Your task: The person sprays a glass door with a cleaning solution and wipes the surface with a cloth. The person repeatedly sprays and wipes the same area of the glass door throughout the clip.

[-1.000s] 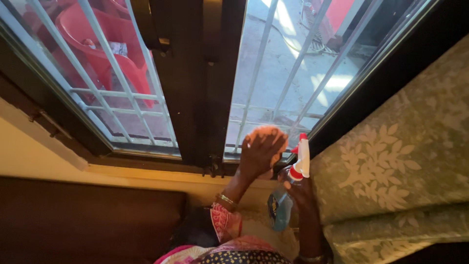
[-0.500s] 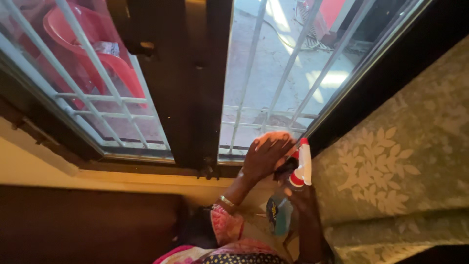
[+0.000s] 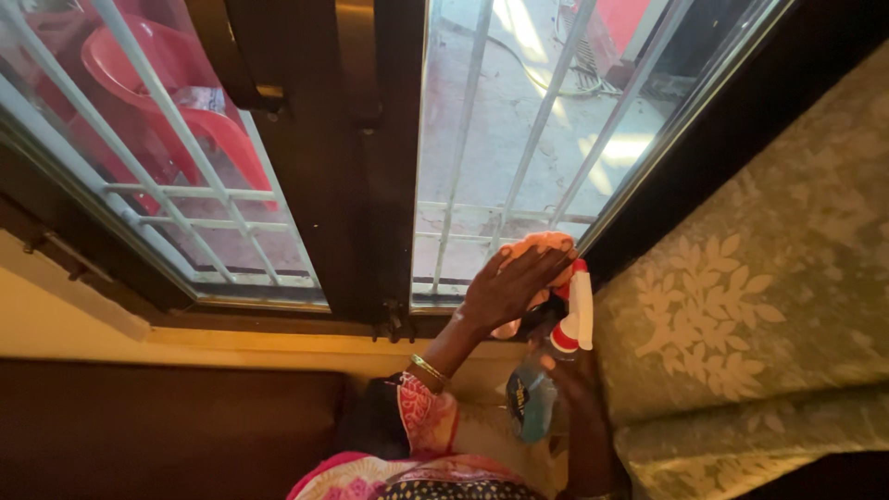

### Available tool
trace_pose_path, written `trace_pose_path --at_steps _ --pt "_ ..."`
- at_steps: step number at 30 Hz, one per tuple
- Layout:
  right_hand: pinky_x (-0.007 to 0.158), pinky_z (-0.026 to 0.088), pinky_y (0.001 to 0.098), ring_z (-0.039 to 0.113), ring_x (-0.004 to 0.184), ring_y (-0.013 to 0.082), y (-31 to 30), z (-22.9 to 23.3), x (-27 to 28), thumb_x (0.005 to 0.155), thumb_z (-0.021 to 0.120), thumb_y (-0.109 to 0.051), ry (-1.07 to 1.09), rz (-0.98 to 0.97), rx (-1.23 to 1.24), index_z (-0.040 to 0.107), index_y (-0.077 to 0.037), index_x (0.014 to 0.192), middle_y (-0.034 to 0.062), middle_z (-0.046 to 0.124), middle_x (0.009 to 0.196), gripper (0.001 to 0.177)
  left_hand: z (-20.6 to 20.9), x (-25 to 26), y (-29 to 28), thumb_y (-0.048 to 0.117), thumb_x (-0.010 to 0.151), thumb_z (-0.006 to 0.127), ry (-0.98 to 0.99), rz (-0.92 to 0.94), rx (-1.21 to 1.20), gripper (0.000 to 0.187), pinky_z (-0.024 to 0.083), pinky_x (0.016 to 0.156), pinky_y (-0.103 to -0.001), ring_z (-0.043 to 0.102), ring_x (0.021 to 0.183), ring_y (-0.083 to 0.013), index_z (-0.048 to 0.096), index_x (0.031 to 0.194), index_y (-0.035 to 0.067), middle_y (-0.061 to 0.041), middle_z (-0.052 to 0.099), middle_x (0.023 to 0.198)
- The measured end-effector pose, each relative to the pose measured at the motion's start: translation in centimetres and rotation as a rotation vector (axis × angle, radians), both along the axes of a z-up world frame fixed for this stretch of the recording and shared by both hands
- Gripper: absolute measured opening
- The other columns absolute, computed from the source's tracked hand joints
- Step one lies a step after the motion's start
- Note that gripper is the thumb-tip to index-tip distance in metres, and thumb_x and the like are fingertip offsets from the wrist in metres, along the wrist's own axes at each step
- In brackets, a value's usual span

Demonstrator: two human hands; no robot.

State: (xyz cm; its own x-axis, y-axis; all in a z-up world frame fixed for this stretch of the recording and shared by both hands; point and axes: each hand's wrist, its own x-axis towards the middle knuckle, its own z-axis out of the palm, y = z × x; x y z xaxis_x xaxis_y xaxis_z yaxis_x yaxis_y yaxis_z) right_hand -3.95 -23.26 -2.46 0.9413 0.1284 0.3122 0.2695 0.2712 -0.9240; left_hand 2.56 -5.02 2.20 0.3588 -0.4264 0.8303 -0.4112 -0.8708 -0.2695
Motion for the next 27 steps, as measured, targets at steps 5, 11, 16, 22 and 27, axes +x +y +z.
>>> trace_pose_path --at_steps 5,11,16,22,27 --pt "0.087 0.050 0.0345 0.063 0.098 0.0197 0.1 -0.1 -1.0 0.079 0.083 -0.022 0.016 0.000 0.005 0.056 0.001 0.123 0.0100 0.066 0.104 0.057 -4.3 -0.5 -0.7 0.030 0.103 0.050 0.092 0.023 -0.009 0.058 0.014 0.127 -0.042 0.043 0.146 -0.0092 0.042 0.160 0.033 0.013 0.043 0.163" --pt "0.087 0.050 0.0349 0.063 0.099 0.0200 -0.4 -0.6 -0.9 0.079 0.083 -0.021 0.006 -0.012 0.003 0.056 0.001 0.124 0.0102 0.066 0.104 0.057 -1.5 -0.5 -0.4 0.034 0.104 0.054 0.014 -0.036 -0.005 0.056 0.015 0.128 -0.041 0.043 0.147 -0.0111 0.046 0.159 0.028 0.008 0.044 0.163" --pt "0.087 0.050 0.0353 0.063 0.099 0.0202 -0.5 -0.9 -0.8 0.079 0.083 -0.020 0.008 0.000 -0.012 0.055 0.001 0.124 0.0103 0.066 0.105 0.057 -0.3 -0.9 -1.0 0.035 0.103 0.056 0.134 -0.166 -0.106 0.057 0.019 0.125 -0.041 0.045 0.146 -0.0134 0.047 0.159 0.024 0.004 0.045 0.163" --pt "0.088 0.050 0.0358 0.064 0.100 0.0206 0.4 1.4 -0.6 0.079 0.082 -0.020 -0.047 -0.013 0.006 0.055 0.001 0.125 0.0105 0.066 0.105 0.057 -4.0 -1.6 -1.1 0.032 0.097 0.059 0.142 -0.089 -0.108 0.059 0.030 0.118 -0.039 0.050 0.138 -0.0108 0.051 0.156 0.027 0.009 0.049 0.159" --pt "0.088 0.050 0.0362 0.064 0.100 0.0208 0.6 3.5 -0.2 0.079 0.082 -0.019 -0.075 -0.019 0.018 0.055 0.001 0.125 0.0107 0.066 0.106 0.057 -0.3 -1.6 -1.1 0.034 0.098 0.062 0.120 -0.015 -0.117 0.057 0.031 0.115 -0.040 0.050 0.139 -0.0142 0.052 0.154 0.028 0.008 0.051 0.157"
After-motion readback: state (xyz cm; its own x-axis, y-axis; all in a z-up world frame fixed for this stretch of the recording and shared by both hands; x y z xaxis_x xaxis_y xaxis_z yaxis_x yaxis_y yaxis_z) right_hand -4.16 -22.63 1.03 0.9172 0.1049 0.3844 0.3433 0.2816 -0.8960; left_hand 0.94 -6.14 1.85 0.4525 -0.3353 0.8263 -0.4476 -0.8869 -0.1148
